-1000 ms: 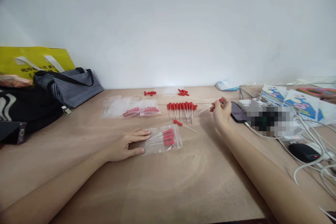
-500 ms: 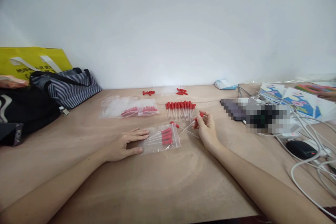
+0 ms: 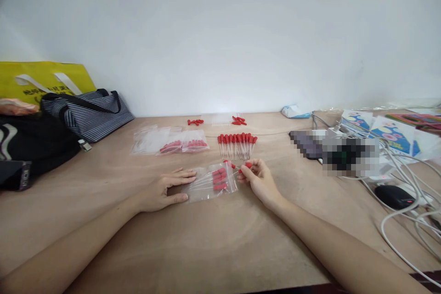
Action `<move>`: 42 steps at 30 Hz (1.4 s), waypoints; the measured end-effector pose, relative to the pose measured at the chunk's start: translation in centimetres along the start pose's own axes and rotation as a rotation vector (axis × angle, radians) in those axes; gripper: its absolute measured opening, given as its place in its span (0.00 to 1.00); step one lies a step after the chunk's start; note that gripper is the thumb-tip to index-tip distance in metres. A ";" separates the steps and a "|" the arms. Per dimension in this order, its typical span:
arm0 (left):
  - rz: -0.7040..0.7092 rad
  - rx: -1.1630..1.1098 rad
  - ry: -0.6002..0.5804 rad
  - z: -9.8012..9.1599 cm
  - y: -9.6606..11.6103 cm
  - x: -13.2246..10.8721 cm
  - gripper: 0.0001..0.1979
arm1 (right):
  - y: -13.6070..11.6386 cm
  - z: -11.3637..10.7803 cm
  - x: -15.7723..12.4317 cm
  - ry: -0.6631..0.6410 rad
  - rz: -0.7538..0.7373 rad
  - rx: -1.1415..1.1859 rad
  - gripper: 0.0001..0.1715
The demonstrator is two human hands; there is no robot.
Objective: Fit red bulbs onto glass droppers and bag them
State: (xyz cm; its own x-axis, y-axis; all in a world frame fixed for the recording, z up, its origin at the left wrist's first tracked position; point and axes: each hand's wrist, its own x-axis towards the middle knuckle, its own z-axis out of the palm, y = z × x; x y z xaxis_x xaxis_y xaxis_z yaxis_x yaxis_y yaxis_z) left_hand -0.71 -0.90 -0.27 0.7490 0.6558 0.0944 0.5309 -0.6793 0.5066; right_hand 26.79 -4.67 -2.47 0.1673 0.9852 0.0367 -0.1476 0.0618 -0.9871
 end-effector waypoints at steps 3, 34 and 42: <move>0.001 0.002 0.001 0.1 -0.1 -0.1 0.24 | 0.2 -0.4 -0.1 -0.176 0.006 -0.143 0.20; -0.002 -0.006 0.015 0.0 0.1 0.0 0.24 | 1.2 0.3 0.9 -0.375 -0.117 -0.423 0.09; 0.008 -0.001 0.013 0.1 -0.1 -0.2 0.24 | 0.1 -0.7 1.6 -0.455 -0.214 -0.616 0.11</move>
State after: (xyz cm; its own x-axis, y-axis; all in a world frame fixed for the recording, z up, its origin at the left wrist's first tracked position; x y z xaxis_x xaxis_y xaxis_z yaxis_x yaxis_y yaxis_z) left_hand -0.85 -0.99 -0.47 0.7482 0.6544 0.1093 0.5245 -0.6843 0.5066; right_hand 27.68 -3.15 -2.66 -0.3035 0.9385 0.1645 0.4303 0.2890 -0.8552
